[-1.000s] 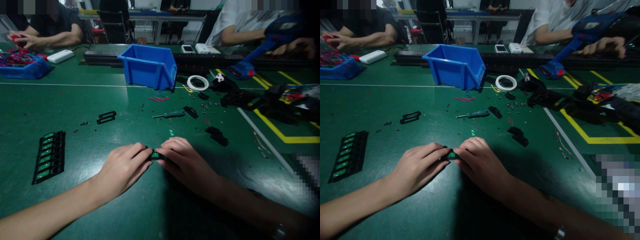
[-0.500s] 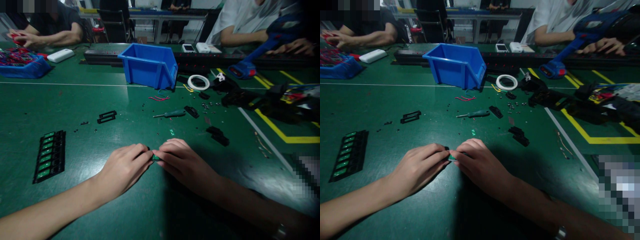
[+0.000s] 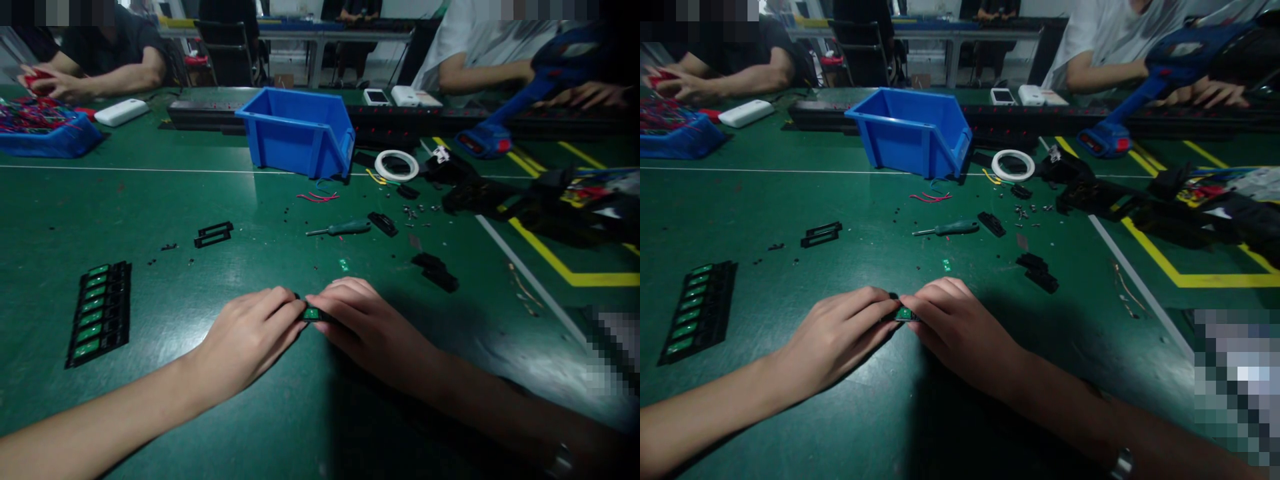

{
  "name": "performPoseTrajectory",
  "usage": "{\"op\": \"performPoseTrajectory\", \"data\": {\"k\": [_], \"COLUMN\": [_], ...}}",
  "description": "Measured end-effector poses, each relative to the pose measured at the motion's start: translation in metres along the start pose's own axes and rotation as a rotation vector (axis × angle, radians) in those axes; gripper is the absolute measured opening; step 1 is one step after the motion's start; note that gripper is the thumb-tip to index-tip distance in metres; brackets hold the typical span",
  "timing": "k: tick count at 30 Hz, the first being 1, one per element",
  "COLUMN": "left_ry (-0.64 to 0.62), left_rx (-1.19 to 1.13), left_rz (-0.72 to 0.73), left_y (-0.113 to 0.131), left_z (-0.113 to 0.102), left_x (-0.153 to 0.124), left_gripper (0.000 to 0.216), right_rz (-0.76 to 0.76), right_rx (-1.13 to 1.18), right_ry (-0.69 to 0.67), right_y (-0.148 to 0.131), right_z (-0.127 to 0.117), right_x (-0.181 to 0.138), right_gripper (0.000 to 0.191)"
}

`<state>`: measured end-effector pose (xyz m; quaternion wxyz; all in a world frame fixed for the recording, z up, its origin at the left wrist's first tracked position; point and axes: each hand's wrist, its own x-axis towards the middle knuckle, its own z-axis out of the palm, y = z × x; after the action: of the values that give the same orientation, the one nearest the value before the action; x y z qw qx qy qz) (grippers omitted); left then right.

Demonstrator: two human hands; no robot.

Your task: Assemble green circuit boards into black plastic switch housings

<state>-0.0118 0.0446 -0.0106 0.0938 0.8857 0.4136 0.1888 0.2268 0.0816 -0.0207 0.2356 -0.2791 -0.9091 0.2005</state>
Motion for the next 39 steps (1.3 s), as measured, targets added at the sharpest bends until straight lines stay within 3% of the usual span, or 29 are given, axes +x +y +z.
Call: {"op": "performPoseTrajectory", "data": {"k": [20, 30, 39], "left_ry": [0.055, 0.156, 0.218], "left_rx": [-0.046, -0.123, -0.16], "left_rz": [0.016, 0.056, 0.112], "left_y": [0.0006, 0.0009, -0.0012], "left_z": [-0.0013, -0.0043, -0.0002], "left_x": [-0.0011, -0.0034, -0.0067], "left_gripper": [0.028, 0.035, 0.042], "right_rz": [-0.031, -0.088, 0.011], "right_rx": [0.032, 0.123, 0.177], "right_ry": [0.07, 0.207, 0.206], "right_y": [0.0, -0.0009, 0.0001], "right_z": [0.0013, -0.0018, -0.0048], "right_x": [-0.0031, -0.0039, -0.0036], "right_gripper": [0.035, 0.037, 0.024]}}
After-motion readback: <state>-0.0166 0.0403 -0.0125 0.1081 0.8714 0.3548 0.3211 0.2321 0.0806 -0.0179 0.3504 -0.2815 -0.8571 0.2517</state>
